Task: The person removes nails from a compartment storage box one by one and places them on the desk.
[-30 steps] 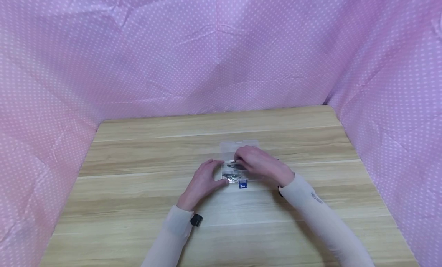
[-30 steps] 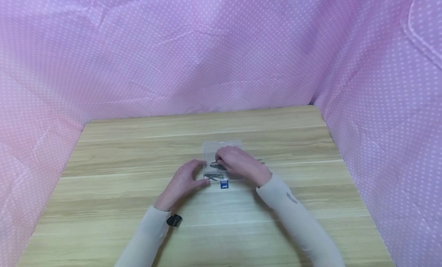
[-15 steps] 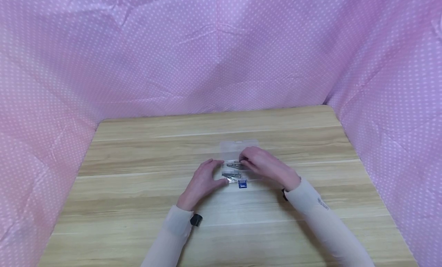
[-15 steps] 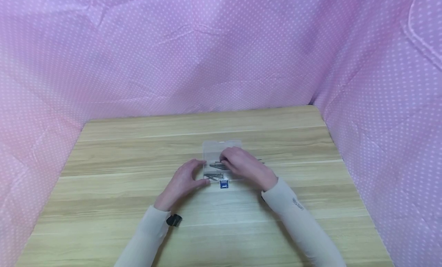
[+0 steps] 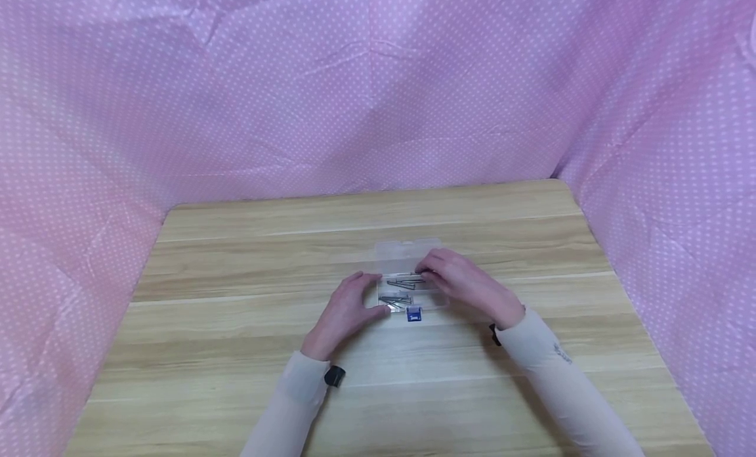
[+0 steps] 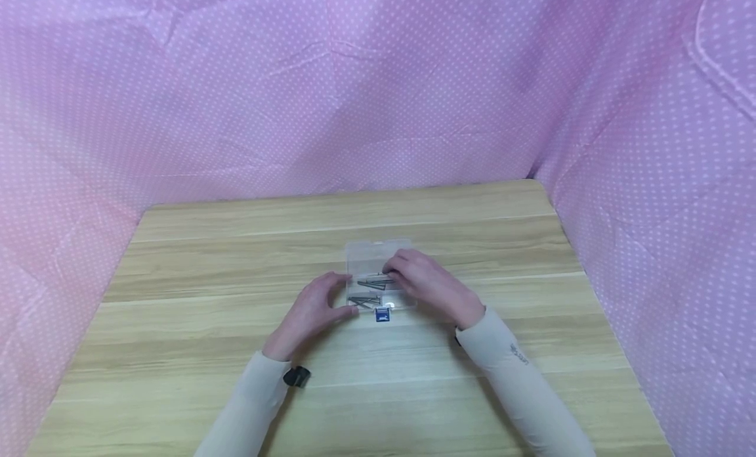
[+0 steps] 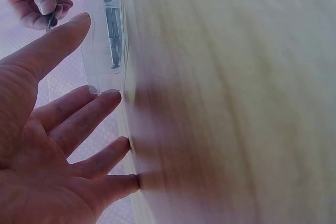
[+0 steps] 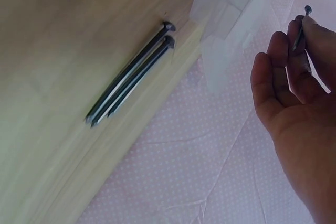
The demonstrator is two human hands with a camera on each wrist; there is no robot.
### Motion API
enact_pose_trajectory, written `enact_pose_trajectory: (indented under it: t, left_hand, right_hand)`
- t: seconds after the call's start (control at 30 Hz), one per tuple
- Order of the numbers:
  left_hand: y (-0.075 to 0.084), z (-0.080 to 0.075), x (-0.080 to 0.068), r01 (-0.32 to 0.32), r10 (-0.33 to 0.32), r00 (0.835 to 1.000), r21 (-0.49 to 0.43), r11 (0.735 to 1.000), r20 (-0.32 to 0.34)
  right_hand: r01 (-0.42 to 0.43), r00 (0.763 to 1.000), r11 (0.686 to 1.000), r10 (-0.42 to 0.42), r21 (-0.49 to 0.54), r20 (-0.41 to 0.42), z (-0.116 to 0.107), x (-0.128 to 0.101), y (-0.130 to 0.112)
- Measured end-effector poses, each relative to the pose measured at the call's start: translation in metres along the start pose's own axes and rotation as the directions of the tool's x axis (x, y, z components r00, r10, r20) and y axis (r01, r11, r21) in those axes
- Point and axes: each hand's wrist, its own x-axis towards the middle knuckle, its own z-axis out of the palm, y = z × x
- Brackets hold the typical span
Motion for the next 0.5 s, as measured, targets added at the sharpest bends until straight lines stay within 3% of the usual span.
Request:
enact_pose_trajectory:
  t: [0.5]
  left_hand:
    - [0.002, 0.000, -0.001, 0.018, -0.018, 1.000, -0.011, 1.000, 0.009]
  right_hand:
    - [0.060, 0.996, 0.997, -0.063, -0.047, -0.066, -0.005, -0.015, 0.008]
